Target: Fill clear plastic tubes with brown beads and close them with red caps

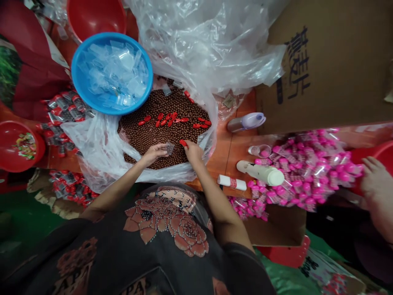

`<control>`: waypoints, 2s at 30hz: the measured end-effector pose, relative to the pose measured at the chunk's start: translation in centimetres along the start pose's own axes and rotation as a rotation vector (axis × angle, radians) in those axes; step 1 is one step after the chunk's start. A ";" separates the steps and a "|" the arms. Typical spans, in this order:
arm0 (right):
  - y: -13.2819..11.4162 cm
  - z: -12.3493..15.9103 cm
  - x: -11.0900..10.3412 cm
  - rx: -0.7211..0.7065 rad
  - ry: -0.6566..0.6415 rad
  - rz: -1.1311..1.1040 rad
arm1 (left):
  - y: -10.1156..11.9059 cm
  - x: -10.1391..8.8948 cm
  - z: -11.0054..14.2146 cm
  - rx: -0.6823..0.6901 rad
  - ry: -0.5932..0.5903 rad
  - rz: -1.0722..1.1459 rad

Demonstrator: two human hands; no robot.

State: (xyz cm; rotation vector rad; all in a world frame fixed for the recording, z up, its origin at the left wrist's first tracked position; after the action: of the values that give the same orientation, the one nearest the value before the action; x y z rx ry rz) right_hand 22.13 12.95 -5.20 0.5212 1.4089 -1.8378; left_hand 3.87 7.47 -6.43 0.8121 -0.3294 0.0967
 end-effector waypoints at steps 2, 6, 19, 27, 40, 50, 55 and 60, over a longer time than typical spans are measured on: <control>-0.6 -1.0 1.3 -0.042 -0.067 0.128 | 0.3 -0.2 0.4 0.011 0.007 0.003; -0.2 -1.9 2.6 0.005 -0.116 0.187 | 1.0 -0.5 1.1 0.039 0.012 -0.008; -7.3 2.0 -3.0 -0.137 -0.009 -0.606 | 3.9 1.5 1.3 0.177 -0.035 -0.142; -7.8 2.9 -4.6 -0.150 -0.140 -0.749 | 5.2 3.6 1.9 0.187 -0.078 -0.105; -6.6 4.3 -6.3 -0.055 -0.087 -1.000 | 8.9 5.6 3.9 0.346 -0.156 -0.082; -11.6 7.3 -10.5 -0.471 0.150 -0.534 | 9.4 6.0 4.8 0.425 -0.050 -0.256; -12.4 8.7 -10.8 -0.628 0.242 -0.300 | 10.0 5.9 5.5 0.491 0.023 -0.346; -11.9 8.9 -10.0 -0.598 0.218 -0.270 | 9.7 6.0 6.0 0.476 0.058 -0.339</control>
State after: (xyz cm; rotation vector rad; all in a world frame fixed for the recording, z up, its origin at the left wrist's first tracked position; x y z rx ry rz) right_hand 20.47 9.01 12.19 0.2316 2.1561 -1.4692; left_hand 6.01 9.55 6.12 1.3235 -0.1077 -0.1246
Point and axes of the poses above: each hand's wrist, its own z-axis away from the middle knuckle, its own x-axis out of the palm, y = z × x, the point moved 10 cm from there along -z, towards the middle knuckle, and after that the axes turned 7 degrees about -z, right-handed, at the moved point
